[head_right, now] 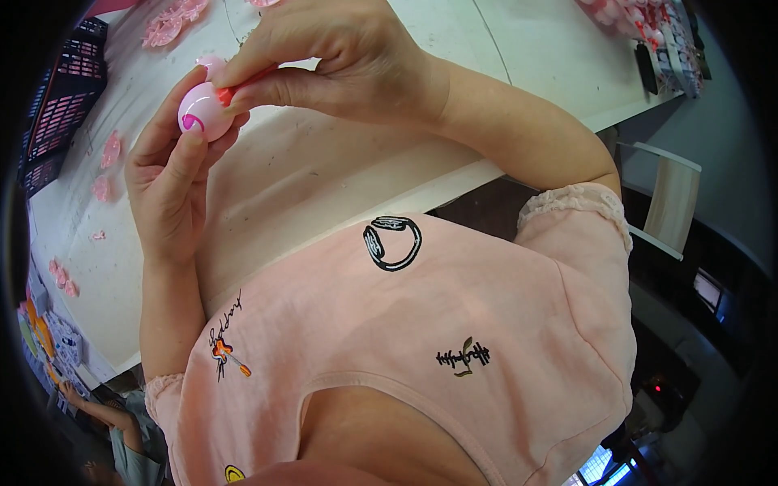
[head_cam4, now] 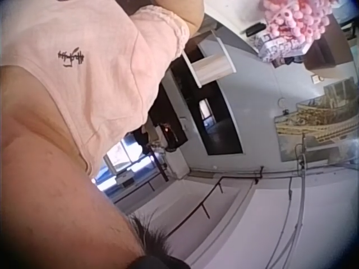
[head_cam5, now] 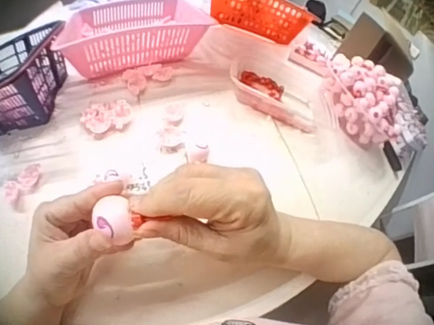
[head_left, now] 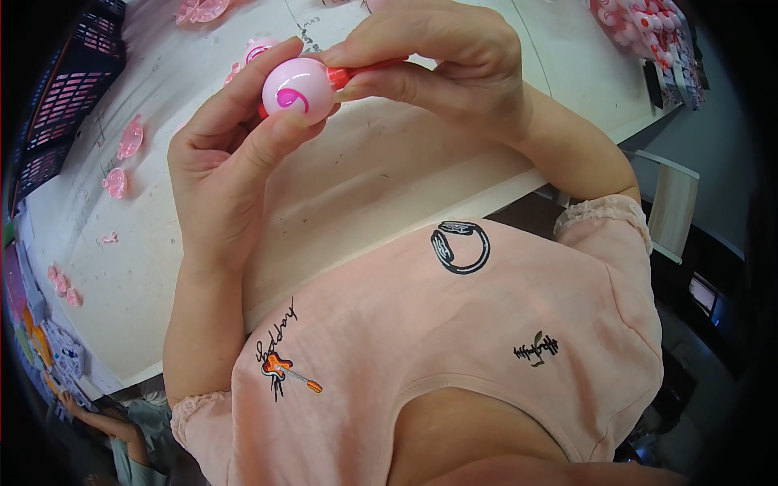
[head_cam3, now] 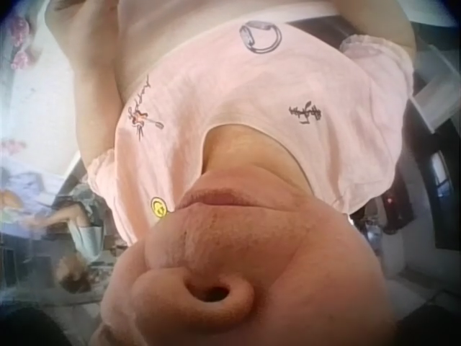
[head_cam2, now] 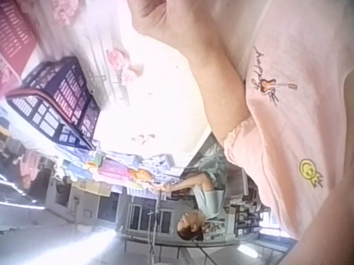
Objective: The person assembles small pink plastic spherical toys by hand, snapping two plastic toy halves together around a plastic connector.
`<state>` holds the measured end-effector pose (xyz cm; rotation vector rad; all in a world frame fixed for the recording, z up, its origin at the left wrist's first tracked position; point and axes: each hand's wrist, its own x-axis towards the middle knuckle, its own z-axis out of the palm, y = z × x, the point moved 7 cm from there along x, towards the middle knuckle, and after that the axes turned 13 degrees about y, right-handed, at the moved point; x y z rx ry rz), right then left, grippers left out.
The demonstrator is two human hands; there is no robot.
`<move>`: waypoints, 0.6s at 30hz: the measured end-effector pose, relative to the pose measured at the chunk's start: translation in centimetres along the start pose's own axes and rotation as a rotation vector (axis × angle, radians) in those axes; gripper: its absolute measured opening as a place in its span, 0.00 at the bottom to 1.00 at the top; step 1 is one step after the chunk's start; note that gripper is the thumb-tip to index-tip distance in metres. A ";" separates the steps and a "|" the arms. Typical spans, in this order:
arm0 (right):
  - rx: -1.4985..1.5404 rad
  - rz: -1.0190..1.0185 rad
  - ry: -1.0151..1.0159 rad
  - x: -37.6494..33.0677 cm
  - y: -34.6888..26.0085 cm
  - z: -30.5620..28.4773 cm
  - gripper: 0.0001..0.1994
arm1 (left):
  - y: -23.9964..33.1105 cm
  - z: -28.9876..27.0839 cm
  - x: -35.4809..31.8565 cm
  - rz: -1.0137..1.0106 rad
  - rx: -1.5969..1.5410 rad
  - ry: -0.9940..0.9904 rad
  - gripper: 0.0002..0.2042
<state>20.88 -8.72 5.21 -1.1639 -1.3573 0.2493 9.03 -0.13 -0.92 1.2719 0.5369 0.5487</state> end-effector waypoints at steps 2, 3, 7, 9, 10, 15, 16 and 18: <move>-0.043 -0.052 -0.035 0.0 -0.4 0.2 0.08 | 0.1 -0.1 0.0 0.031 0.010 -0.014 0.22; -0.045 -0.050 -0.034 0.0 -0.4 0.1 0.08 | 0.1 -0.1 0.0 0.029 0.009 -0.015 0.22; -0.129 -0.128 -0.081 0.0 -1.5 0.4 0.08 | 0.9 0.0 -0.5 0.106 0.104 -0.060 0.22; -0.174 -0.165 -0.107 -0.1 -1.9 0.6 0.08 | 1.3 0.2 -0.8 0.146 0.150 -0.075 0.22; -0.188 -0.187 -0.110 -0.2 -2.1 0.6 0.08 | 1.5 0.4 -0.9 0.164 0.177 -0.076 0.22; -0.227 -0.233 -0.117 -0.5 -1.8 0.7 0.08 | 1.7 0.6 -0.9 0.204 0.236 -0.076 0.22; -0.226 -0.217 -0.099 -0.4 -1.7 0.6 0.09 | 1.8 0.6 -0.6 0.199 0.106 -0.045 0.21; -0.225 -0.208 -0.076 -0.2 -1.5 0.5 0.11 | 1.7 0.3 -0.3 0.200 -0.019 -0.017 0.20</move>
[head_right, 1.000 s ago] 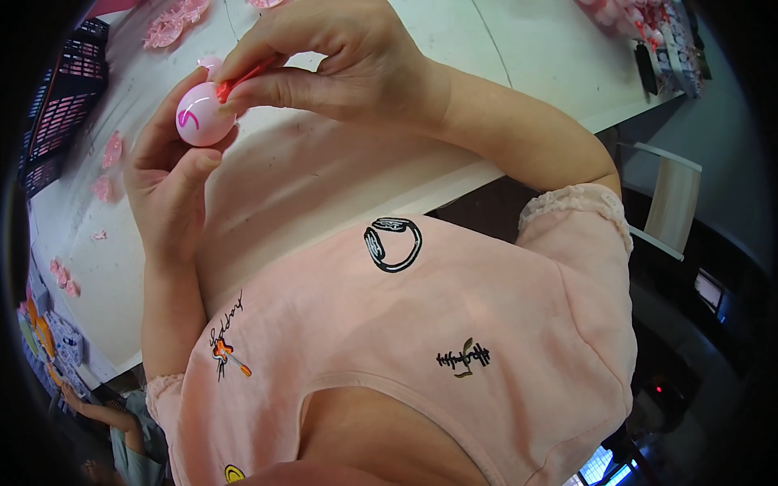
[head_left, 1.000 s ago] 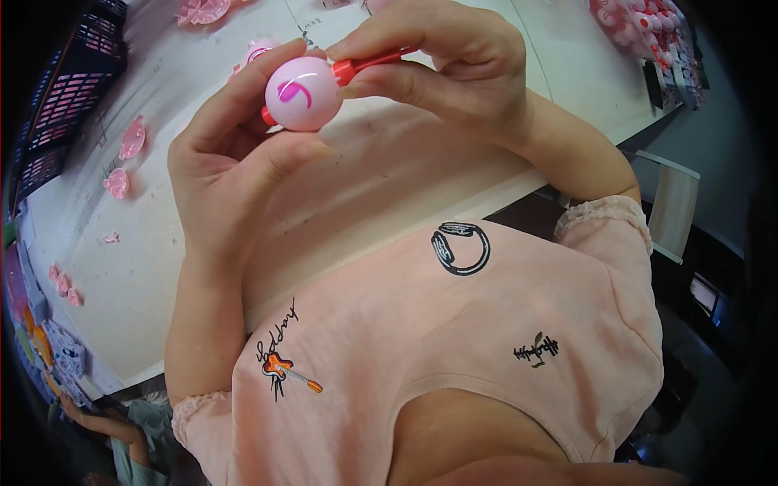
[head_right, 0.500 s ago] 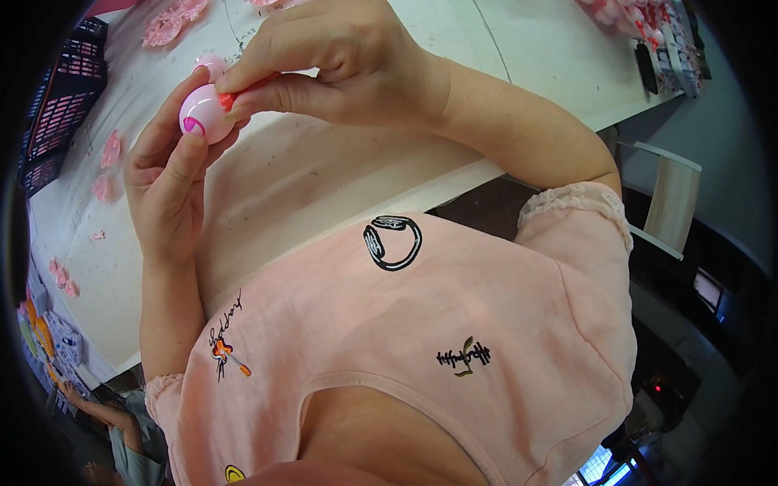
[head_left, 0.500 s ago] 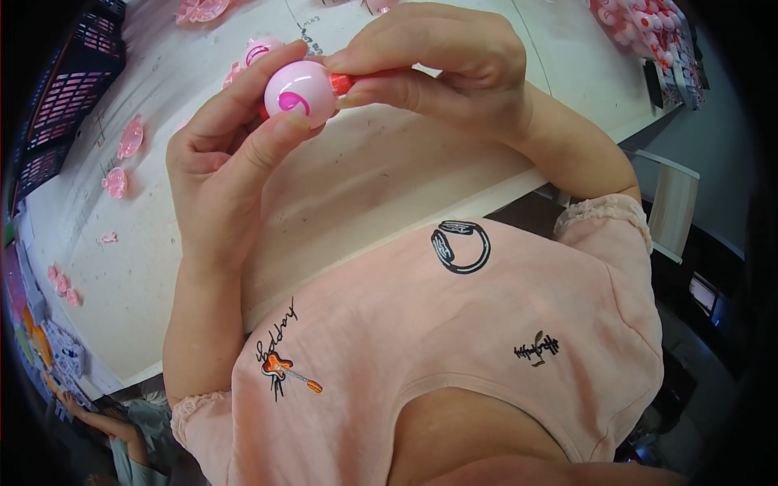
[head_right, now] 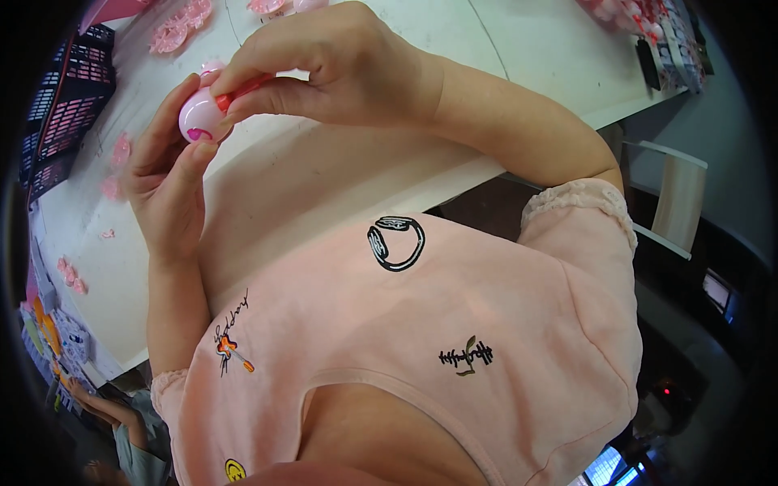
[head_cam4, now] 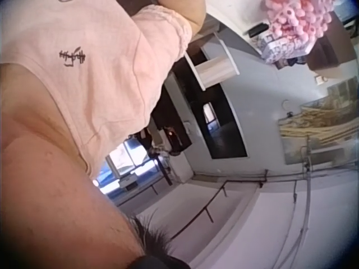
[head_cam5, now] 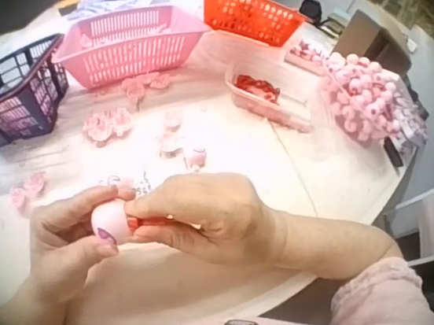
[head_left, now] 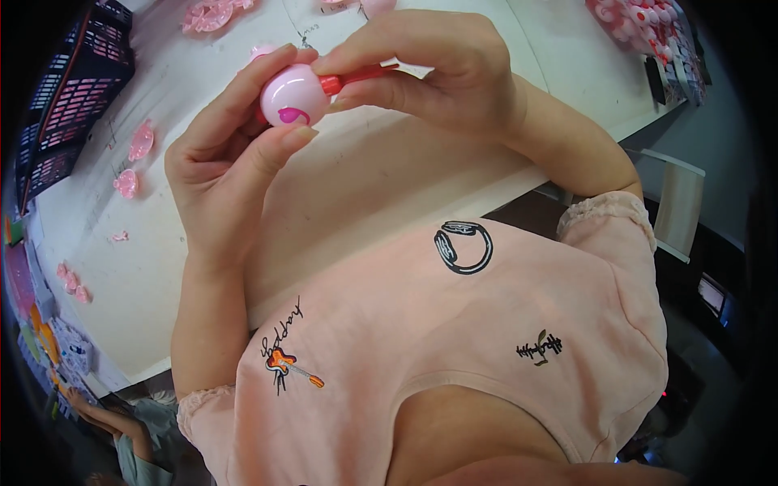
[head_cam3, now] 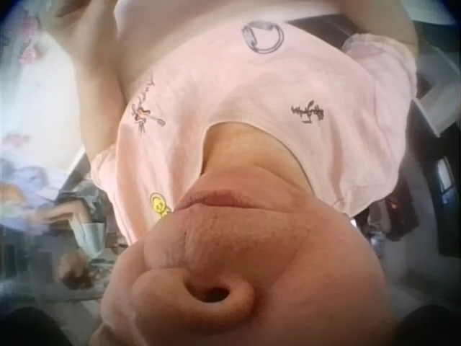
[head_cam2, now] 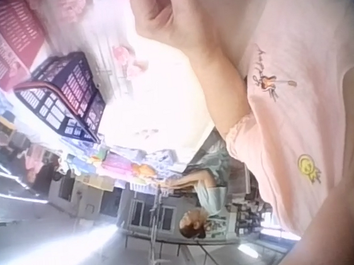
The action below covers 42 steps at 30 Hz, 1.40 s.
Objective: The person assembles small pink plastic spherical toys by hand, snapping two plastic toy halves together around a plastic connector.
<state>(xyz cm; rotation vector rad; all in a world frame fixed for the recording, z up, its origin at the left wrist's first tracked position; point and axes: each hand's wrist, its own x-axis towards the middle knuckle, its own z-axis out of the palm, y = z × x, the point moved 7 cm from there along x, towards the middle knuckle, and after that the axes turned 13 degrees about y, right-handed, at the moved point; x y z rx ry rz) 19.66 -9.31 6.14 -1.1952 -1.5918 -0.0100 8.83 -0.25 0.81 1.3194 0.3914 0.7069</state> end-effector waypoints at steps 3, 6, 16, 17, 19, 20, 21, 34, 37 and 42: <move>0.203 0.196 0.080 0.3 1.2 -0.1 0.14 | -0.2 -0.7 0.3 0.024 -0.046 0.072 0.22; 0.296 0.336 0.140 0.2 2.4 0.0 0.16 | -0.1 -0.7 0.7 0.001 -0.087 0.107 0.23; 0.242 0.336 0.073 -0.1 2.4 0.0 0.07 | -0.8 -0.9 -0.1 -0.088 0.191 0.152 0.19; 0.264 0.382 0.074 0.3 2.5 0.1 0.07 | -0.5 -0.9 -0.2 -0.111 0.194 0.160 0.19; 0.274 0.409 0.090 1.2 2.8 -0.9 0.07 | -0.4 -0.5 -0.3 -0.097 0.119 0.131 0.20; 0.242 0.411 0.174 1.9 3.4 -2.6 0.07 | -0.7 -0.4 -0.1 -0.116 0.046 0.139 0.20; 0.219 0.421 0.250 2.4 4.2 -4.2 0.07 | -1.0 -0.4 0.1 -0.102 0.050 0.128 0.20; -0.860 0.311 0.668 15.8 18.0 -21.7 0.16 | -2.1 -0.4 -1.0 -0.066 0.402 -0.058 0.16; -0.705 0.168 0.674 17.1 17.5 -18.2 0.13 | -1.7 0.7 -0.5 0.015 0.597 -0.161 0.16; -0.369 -0.028 0.123 15.4 6.4 -2.7 0.07 | -0.1 2.3 -0.8 0.313 0.588 -0.316 0.15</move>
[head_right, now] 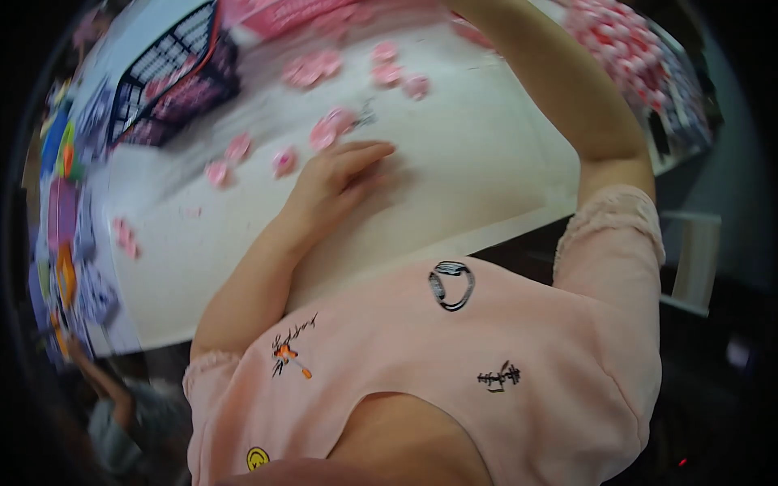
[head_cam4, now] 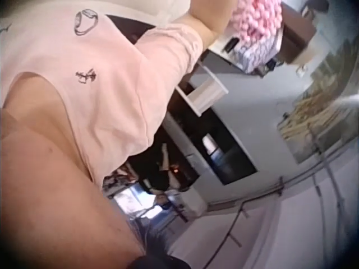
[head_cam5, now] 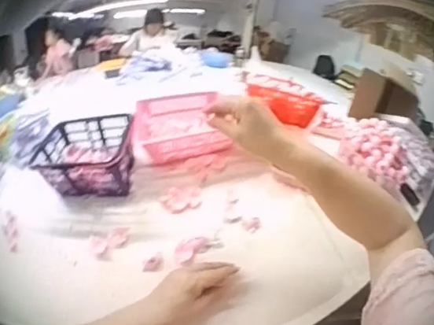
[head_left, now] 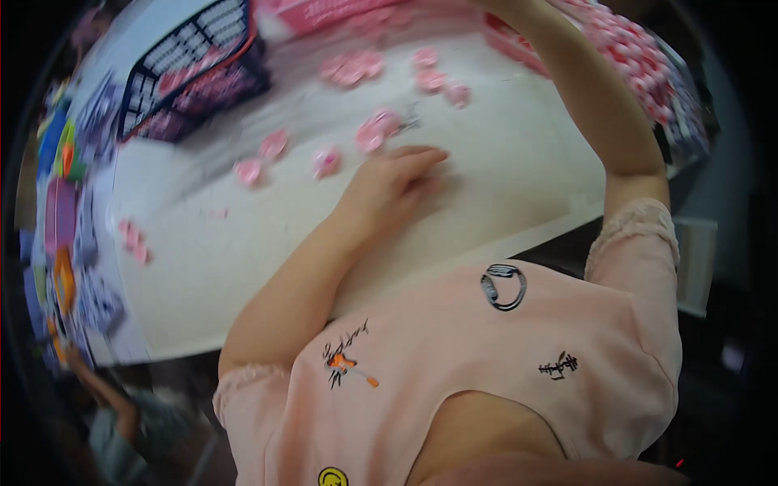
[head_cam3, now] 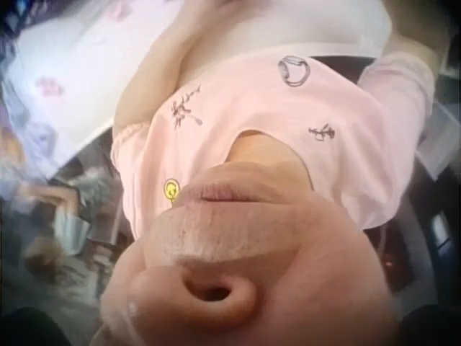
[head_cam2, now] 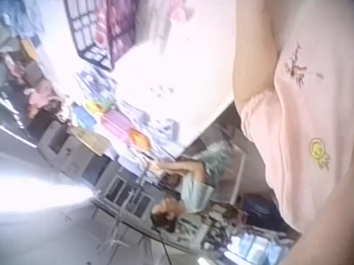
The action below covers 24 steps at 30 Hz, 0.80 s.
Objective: The person assembles small pink plastic spherical toys by hand, snapping two plastic toy halves together around a plastic connector.
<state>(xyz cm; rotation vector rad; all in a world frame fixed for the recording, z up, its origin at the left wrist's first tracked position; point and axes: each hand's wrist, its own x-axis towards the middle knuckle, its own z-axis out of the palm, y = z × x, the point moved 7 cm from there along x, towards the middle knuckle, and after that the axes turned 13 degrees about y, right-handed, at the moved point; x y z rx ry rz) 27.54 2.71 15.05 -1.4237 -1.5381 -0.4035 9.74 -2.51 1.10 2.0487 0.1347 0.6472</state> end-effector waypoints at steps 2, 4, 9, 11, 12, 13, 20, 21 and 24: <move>0.100 -0.023 -0.242 -2.4 -3.3 5.6 0.07 | -0.6 -0.2 -0.3 -0.021 -0.001 0.004 0.15; 0.131 -0.142 -0.529 -5.4 -6.5 12.6 0.08 | -1.5 -0.7 -1.1 -0.067 0.002 0.025 0.14; 0.171 -0.317 -0.593 -8.3 -11.4 18.0 0.11 | -1.0 0.3 -1.3 0.083 0.123 0.015 0.14; 0.173 -0.273 -0.645 -8.8 -12.6 19.4 0.14 | -1.3 0.4 -1.4 0.069 0.104 0.030 0.14; 0.179 -0.323 -0.671 -9.2 -13.4 19.9 0.11 | -1.3 0.4 -1.5 0.067 0.084 0.038 0.13; 0.184 -0.374 -0.696 -9.5 -14.0 20.3 0.08 | -1.4 0.3 -1.4 0.064 0.083 0.042 0.13; 0.432 0.308 -0.821 -8.9 -10.6 20.9 0.11 | -1.5 0.5 -1.5 0.036 0.097 -0.009 0.13; 0.551 0.448 -0.800 -8.7 -9.7 20.2 0.11 | -1.2 0.4 -1.4 0.088 0.096 0.026 0.13; 0.736 0.748 -0.786 -9.3 -7.2 17.3 0.11 | -1.8 0.5 -1.5 -0.013 -0.032 -0.022 0.12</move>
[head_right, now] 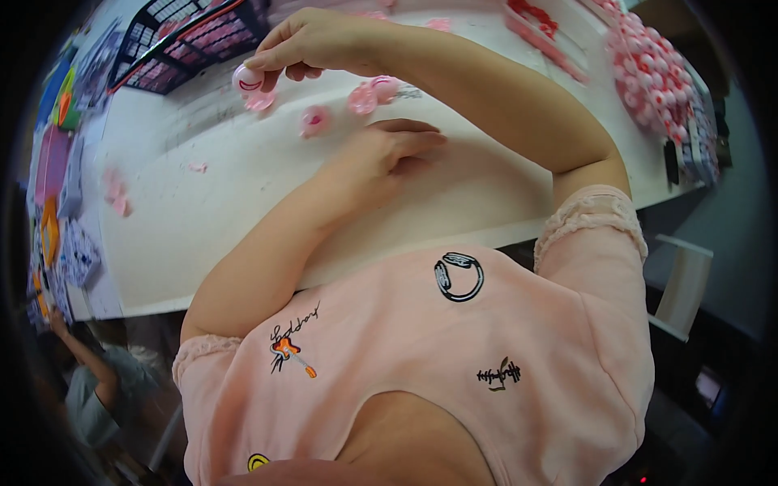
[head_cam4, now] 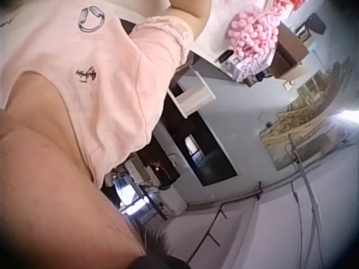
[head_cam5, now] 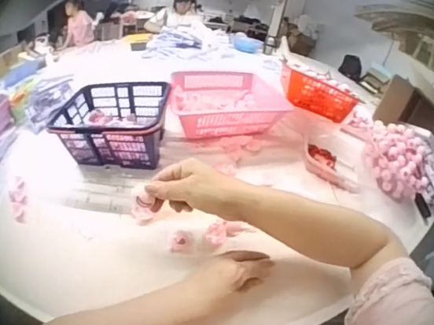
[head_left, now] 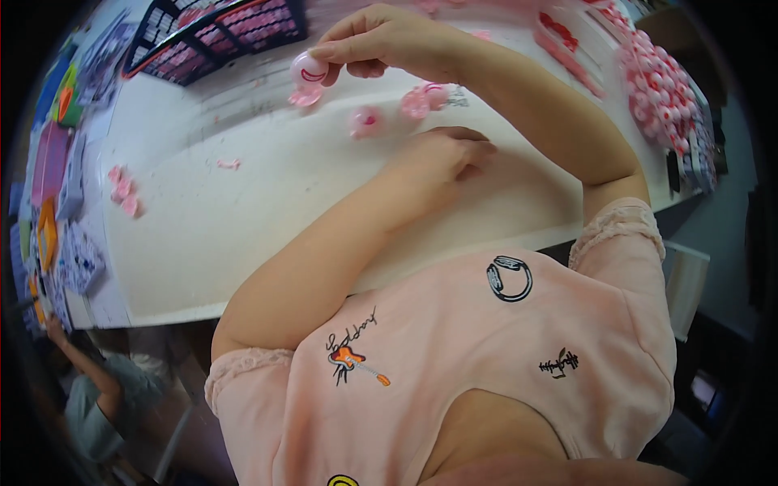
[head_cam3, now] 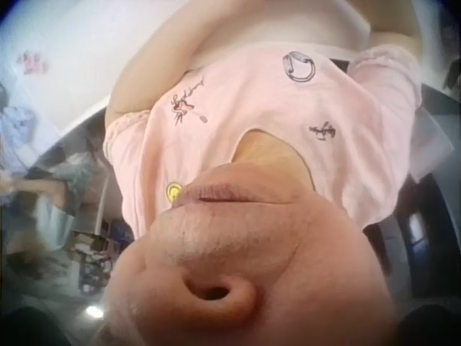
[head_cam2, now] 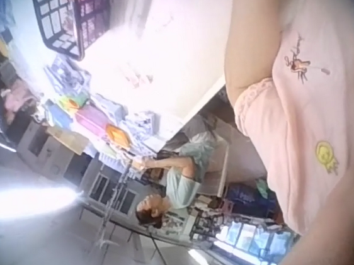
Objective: The person assembles small pink plastic spherical toys by hand, snapping two plastic toy halves together around a plastic connector.
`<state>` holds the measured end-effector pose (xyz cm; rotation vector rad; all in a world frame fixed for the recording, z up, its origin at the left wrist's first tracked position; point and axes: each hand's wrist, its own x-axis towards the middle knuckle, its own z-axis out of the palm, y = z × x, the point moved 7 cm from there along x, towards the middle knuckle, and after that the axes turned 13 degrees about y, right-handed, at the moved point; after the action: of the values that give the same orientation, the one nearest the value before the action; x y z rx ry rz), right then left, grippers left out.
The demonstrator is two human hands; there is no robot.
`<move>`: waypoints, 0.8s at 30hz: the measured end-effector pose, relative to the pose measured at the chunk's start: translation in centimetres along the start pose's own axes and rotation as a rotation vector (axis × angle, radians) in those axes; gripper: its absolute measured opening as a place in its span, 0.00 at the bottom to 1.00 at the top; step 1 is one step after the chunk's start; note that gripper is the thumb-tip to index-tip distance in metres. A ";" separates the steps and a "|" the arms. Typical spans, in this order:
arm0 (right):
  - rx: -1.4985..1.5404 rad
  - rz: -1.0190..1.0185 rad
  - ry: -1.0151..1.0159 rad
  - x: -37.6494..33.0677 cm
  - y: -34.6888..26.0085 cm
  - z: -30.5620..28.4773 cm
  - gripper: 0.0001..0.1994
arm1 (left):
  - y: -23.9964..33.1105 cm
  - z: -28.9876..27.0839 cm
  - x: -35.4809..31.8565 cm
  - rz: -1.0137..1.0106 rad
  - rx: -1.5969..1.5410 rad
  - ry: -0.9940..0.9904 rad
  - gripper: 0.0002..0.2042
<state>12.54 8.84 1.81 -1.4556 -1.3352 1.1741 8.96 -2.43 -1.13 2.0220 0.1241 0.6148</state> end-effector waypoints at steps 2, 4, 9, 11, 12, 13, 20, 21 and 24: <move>0.215 0.175 0.024 -2.2 0.7 -1.6 0.11 | 0.4 -0.6 0.2 -0.023 0.004 0.046 0.12; 0.281 0.213 0.126 -4.3 1.5 -4.0 0.11 | -0.4 -1.0 0.5 -0.128 -0.049 0.142 0.11; 0.291 0.194 0.369 -8.4 3.5 -9.2 0.11 | 1.8 -5.0 1.1 -0.032 -0.185 0.593 0.10; 0.203 0.092 0.389 -8.8 3.2 -9.6 0.11 | 2.7 -6.9 1.6 0.077 -0.006 0.780 0.14; 0.204 0.044 0.394 -8.6 2.9 -9.2 0.11 | 2.2 -7.2 2.1 0.067 -0.002 0.771 0.14; 0.216 0.050 0.395 -8.7 3.0 -8.8 0.11 | 2.2 -7.6 2.5 0.106 0.123 0.781 0.14; 0.101 -0.063 0.233 -9.1 2.0 -6.2 0.11 | 0.0 -8.0 2.2 0.051 0.178 0.670 0.14; 0.118 -0.003 0.262 -9.3 1.6 -6.4 0.11 | 0.1 -8.3 2.1 0.049 0.220 0.686 0.13; 0.142 -0.085 0.320 -9.2 1.8 -6.9 0.11 | -0.8 -9.5 2.3 -0.197 -0.292 0.800 0.13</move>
<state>19.62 -0.38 2.66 -1.4011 -1.0616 0.9164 6.64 6.25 2.74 1.3682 0.6583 1.2044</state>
